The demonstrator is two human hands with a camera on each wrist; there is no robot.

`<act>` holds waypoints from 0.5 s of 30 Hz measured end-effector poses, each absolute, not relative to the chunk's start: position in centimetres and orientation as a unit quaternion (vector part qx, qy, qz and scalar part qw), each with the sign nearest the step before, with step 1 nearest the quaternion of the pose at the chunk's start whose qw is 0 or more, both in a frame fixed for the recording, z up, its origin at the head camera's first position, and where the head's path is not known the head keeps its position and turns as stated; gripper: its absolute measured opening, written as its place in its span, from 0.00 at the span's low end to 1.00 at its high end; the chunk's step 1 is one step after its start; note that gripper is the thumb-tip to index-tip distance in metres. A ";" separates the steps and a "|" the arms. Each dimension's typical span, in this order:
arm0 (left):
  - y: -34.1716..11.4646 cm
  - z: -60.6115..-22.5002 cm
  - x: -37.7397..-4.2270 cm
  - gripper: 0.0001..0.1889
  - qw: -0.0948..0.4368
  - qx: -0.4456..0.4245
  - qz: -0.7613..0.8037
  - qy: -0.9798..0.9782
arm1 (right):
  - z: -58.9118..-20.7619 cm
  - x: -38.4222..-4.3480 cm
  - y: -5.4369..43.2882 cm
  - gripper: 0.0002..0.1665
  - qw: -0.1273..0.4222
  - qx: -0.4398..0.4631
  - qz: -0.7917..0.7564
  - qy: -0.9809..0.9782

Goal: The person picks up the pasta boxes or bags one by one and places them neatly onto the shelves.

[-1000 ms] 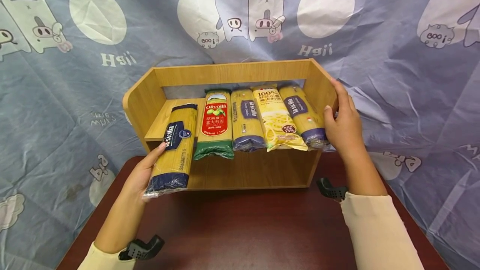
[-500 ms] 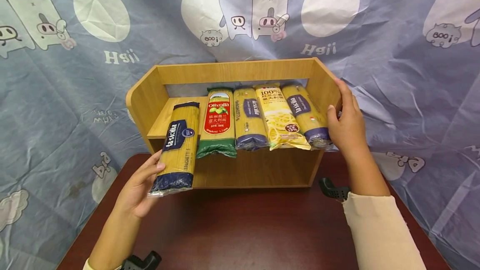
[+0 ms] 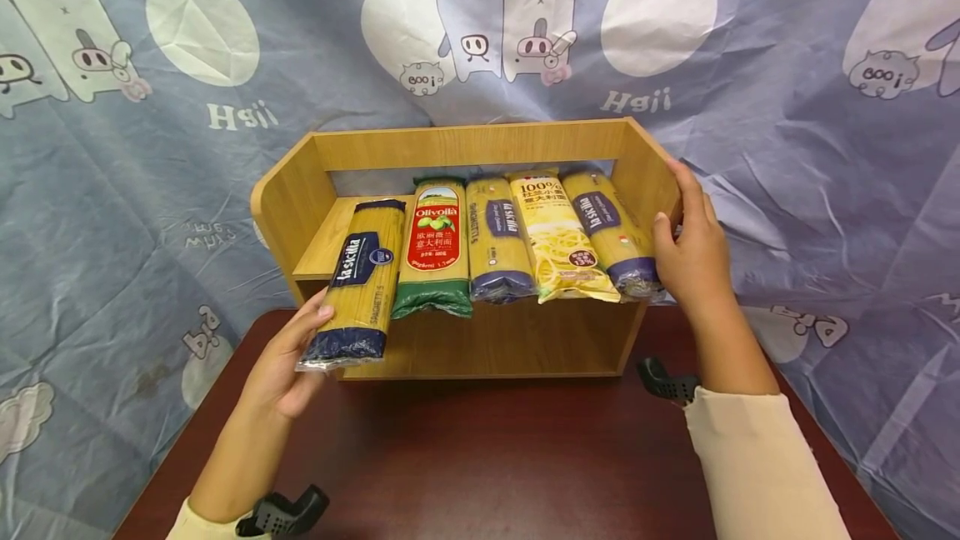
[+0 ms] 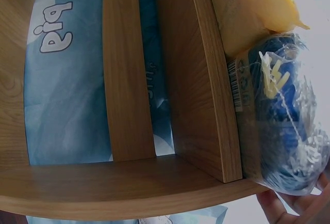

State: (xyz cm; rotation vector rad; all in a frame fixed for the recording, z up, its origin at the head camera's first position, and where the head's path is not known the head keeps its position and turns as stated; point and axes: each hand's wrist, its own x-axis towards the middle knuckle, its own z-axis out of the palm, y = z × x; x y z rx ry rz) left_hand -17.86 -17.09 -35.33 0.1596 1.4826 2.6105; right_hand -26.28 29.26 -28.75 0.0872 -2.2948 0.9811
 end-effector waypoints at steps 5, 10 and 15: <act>-16.9 -35.3 -18.9 0.18 0.052 0.040 0.870 0.488 | -28.8 -26.2 29.2 0.39 0.315 0.032 0.375 -0.871; -16.8 -35.4 -19.9 0.14 0.028 0.007 0.875 0.484 | -28.7 -26.2 29.1 0.39 0.316 0.031 0.373 -0.872; -16.8 -35.5 -20.1 0.17 0.010 0.000 0.872 0.489 | -28.8 -26.2 29.1 0.39 0.318 0.034 0.371 -0.872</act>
